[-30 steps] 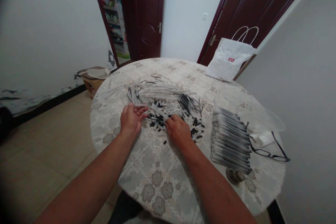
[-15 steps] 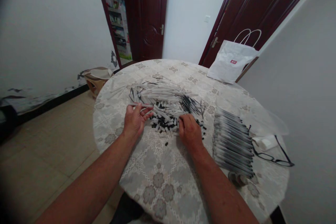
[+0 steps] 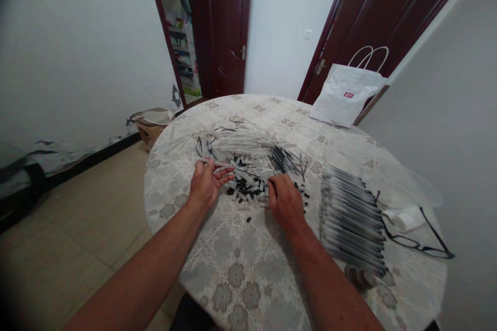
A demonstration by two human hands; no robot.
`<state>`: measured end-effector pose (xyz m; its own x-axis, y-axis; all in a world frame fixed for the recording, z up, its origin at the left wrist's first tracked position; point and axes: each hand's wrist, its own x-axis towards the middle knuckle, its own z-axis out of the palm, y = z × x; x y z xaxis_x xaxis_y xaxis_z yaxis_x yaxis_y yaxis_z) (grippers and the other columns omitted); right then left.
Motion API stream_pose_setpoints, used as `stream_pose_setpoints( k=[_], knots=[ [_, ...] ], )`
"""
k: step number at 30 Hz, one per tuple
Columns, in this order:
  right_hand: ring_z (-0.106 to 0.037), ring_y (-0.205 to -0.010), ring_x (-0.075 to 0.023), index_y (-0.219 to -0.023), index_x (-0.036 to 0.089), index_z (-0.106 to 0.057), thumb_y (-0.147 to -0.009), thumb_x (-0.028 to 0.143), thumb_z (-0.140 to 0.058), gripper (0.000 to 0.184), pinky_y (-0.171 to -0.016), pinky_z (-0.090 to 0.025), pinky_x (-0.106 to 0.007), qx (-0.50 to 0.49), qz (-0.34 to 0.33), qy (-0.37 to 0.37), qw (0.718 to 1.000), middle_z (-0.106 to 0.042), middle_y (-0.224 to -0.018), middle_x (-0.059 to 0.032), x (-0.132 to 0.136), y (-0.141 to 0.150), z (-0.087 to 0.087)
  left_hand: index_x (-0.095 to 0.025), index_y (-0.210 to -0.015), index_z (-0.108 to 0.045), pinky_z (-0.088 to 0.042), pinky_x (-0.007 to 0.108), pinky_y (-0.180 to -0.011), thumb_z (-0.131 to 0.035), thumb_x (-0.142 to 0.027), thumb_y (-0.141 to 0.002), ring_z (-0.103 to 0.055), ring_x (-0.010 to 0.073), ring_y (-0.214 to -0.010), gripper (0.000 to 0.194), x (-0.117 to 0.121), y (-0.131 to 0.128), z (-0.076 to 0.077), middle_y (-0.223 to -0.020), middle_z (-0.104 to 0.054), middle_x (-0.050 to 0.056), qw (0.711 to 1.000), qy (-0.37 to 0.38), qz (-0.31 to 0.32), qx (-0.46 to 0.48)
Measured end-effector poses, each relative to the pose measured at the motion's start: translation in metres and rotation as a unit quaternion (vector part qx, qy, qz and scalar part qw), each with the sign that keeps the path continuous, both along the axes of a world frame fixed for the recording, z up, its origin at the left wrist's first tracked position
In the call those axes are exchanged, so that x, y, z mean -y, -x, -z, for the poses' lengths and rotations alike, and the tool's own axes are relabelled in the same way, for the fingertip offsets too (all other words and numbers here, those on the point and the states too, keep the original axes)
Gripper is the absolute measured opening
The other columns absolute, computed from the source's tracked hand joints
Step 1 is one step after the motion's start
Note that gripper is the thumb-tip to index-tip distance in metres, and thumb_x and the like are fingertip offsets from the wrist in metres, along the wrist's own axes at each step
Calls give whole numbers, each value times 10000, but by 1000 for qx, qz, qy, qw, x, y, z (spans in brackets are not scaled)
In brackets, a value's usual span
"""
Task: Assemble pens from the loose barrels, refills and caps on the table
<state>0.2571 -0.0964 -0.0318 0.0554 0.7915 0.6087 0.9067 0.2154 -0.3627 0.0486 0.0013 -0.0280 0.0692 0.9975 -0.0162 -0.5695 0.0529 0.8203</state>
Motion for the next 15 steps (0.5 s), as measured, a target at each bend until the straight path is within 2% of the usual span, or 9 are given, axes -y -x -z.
stream_pose_setpoints(
  k=[7,10,15],
  knots=[
    [-618,-922,-220,-1035,205,-640,-1015,250,-475,172,-860,-490,-340,7,-12,-1,1000,-650,-973,-88,-2,-2,5,-273,-1053,-357,-637,393,-669,-625,-498,-902,-766,204,-731,381,0,-2,4,-923,-655,-19,1000,-11,20,-21],
    [-632,-891,-220,-1041,206,-657,-1024,269,-493,176,-827,-496,-336,11,-43,-6,999,-666,-964,-88,-2,0,5,-269,-1056,-369,-636,385,-667,-656,-512,-890,-767,213,-731,411,4,-5,6,-914,-682,-9,998,-20,43,-37],
    [-628,-836,-195,-1010,207,-672,-1040,290,-494,198,-763,-477,-303,-3,-113,15,993,-668,-904,-66,1,9,3,-233,-1037,-439,-632,367,-650,-718,-498,-859,-766,230,-740,423,16,-11,6,-924,-742,51,988,-16,144,-47]
  ],
)
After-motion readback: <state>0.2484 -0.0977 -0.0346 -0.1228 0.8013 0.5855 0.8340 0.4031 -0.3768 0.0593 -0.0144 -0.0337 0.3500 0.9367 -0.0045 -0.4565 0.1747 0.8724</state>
